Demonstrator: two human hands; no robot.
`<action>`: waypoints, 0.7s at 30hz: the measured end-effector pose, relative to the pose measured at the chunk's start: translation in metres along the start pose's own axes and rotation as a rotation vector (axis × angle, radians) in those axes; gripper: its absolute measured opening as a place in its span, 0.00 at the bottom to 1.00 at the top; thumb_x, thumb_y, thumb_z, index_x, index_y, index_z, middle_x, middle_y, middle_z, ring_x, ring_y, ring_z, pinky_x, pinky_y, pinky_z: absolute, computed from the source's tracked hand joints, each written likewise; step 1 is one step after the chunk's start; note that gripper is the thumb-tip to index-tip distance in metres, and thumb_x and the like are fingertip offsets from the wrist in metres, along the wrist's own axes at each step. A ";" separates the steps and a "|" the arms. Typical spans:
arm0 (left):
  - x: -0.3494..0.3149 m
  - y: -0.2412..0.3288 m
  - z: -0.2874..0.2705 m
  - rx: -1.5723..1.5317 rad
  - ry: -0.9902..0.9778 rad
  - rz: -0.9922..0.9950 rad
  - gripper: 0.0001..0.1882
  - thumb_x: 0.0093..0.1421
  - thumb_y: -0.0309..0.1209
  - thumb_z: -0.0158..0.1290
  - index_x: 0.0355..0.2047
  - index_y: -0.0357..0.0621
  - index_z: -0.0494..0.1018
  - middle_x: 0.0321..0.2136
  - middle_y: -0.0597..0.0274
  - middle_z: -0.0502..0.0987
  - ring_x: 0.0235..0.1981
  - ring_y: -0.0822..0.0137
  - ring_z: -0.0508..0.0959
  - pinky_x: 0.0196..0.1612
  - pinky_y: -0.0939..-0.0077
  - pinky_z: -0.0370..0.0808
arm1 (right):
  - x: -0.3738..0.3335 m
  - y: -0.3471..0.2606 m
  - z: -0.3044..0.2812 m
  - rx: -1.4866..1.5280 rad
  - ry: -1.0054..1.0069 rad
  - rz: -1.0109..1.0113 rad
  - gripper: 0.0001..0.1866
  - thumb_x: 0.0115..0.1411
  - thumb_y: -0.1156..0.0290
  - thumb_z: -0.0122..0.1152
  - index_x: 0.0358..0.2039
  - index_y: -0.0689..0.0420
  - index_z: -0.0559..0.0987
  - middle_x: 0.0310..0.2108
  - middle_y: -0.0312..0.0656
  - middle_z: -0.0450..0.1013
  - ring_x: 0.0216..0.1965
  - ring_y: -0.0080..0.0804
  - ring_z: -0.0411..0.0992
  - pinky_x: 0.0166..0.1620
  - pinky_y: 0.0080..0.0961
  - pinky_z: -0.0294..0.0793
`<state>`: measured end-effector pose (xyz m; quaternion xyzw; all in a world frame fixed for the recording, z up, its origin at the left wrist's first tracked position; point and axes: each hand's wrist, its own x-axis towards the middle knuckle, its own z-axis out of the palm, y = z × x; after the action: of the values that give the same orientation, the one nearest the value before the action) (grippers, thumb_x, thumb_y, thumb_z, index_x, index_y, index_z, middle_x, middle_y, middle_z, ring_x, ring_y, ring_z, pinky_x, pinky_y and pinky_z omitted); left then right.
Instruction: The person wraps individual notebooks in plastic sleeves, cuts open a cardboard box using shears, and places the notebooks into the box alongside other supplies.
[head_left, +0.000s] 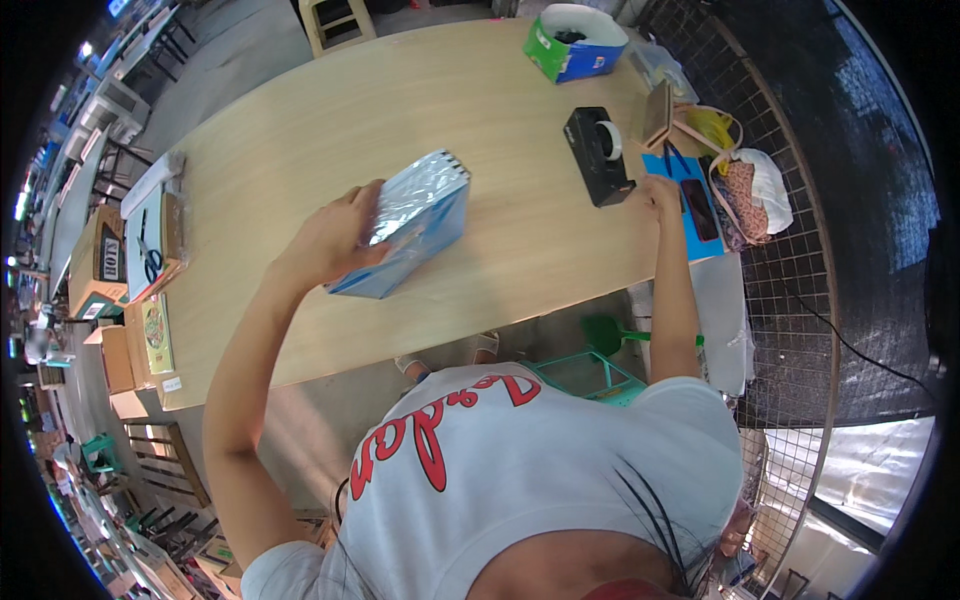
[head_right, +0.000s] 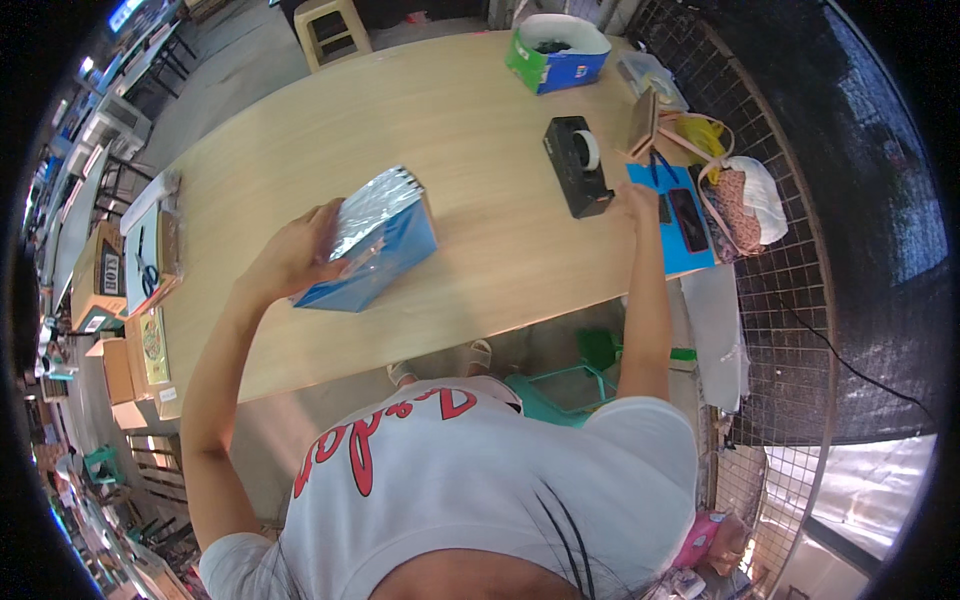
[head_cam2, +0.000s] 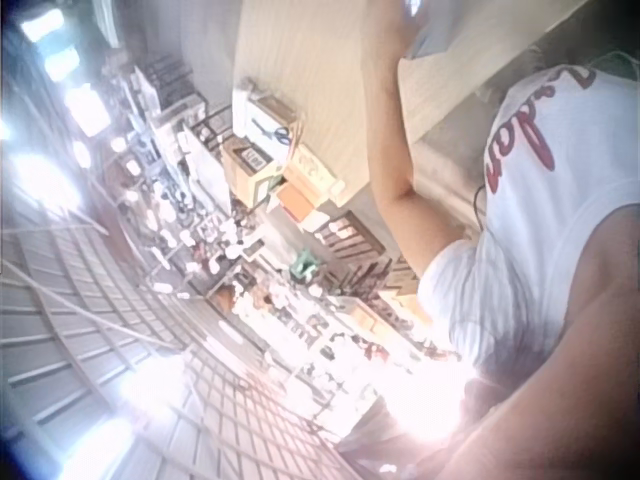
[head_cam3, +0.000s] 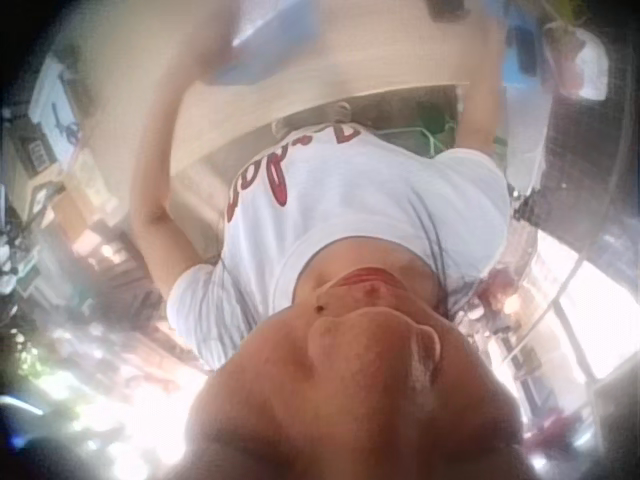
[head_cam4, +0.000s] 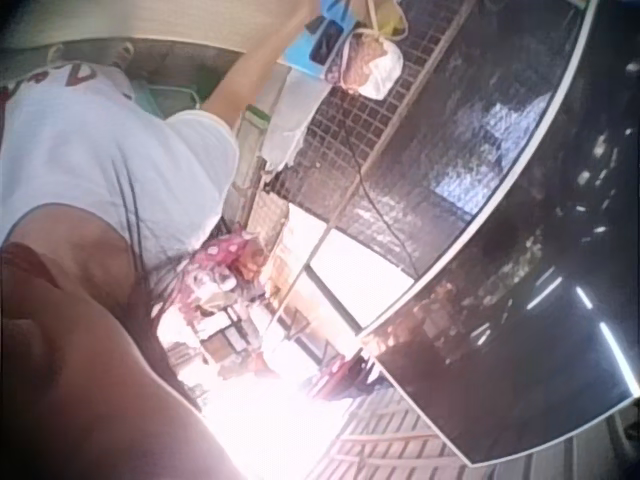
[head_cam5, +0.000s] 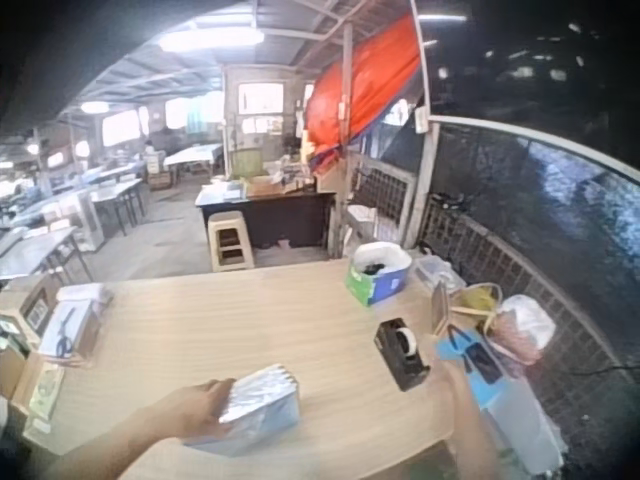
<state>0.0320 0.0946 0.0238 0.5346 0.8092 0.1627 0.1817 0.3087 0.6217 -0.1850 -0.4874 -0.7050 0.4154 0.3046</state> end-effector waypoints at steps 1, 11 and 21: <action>-0.002 0.000 -0.004 -0.003 -0.029 -0.021 0.40 0.48 0.36 0.62 0.59 0.35 0.58 0.43 0.44 0.73 0.43 0.47 0.75 0.46 0.60 0.72 | 0.007 -0.003 0.004 0.072 -0.220 0.281 0.14 0.55 0.60 0.67 0.38 0.54 0.82 0.30 0.34 0.76 0.23 0.24 0.70 0.35 0.27 0.72; 0.006 0.010 -0.002 0.050 -0.042 -0.082 0.44 0.44 0.33 0.65 0.59 0.36 0.57 0.46 0.44 0.72 0.46 0.46 0.74 0.49 0.60 0.72 | -0.012 0.027 0.016 -0.113 -0.322 0.071 0.17 0.53 0.56 0.70 0.32 0.56 0.80 0.24 0.32 0.71 0.22 0.25 0.68 0.38 0.29 0.74; 0.007 0.006 0.007 0.153 0.017 -0.072 0.38 0.46 0.35 0.62 0.56 0.36 0.60 0.46 0.45 0.72 0.47 0.46 0.74 0.49 0.58 0.73 | -0.187 0.014 0.121 0.785 -0.574 0.300 0.06 0.63 0.71 0.57 0.31 0.59 0.74 0.24 0.38 0.70 0.27 0.28 0.71 0.31 0.23 0.73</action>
<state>0.0374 0.1035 0.0197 0.5159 0.8396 0.0981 0.1391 0.2770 0.4128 -0.2585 -0.2984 -0.4732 0.8054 0.1958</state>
